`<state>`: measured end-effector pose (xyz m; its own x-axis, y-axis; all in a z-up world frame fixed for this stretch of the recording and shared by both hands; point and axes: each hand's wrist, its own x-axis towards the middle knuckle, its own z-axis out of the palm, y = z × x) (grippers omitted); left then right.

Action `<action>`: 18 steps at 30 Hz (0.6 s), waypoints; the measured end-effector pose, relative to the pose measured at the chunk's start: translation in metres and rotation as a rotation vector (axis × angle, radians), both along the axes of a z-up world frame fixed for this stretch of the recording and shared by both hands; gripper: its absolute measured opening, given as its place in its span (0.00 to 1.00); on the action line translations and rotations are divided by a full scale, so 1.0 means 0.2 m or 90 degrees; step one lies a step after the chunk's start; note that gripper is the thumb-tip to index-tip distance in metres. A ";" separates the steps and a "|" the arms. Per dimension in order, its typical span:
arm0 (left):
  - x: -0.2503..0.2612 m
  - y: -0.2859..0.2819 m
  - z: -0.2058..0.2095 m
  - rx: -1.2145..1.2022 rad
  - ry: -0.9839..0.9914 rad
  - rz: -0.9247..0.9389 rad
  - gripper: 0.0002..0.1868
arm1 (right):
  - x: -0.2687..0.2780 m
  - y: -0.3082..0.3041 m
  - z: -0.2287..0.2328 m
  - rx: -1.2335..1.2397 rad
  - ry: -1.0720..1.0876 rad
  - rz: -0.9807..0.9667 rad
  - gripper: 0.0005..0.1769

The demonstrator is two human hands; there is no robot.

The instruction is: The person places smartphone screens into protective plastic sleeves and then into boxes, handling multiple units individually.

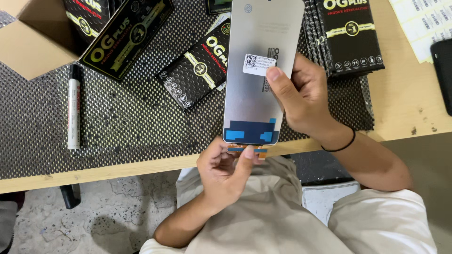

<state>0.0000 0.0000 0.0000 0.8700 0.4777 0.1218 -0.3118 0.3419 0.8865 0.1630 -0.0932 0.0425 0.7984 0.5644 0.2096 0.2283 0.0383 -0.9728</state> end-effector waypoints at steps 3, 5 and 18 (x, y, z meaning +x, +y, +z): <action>0.01 0.00 0.01 0.054 0.045 0.030 0.08 | -0.01 0.01 0.00 -0.005 0.020 -0.003 0.14; 0.02 0.00 0.03 0.056 0.065 0.029 0.11 | -0.01 0.02 0.01 -0.017 0.014 -0.003 0.14; -0.04 0.10 0.01 0.154 0.030 -0.202 0.19 | 0.08 -0.04 0.04 0.069 -0.017 -0.097 0.12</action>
<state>-0.0086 0.0204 0.0022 0.9769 0.1472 0.1547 -0.1820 0.1950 0.9638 0.1784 -0.1019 0.0500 0.8666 0.4098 0.2846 0.2651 0.1051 -0.9585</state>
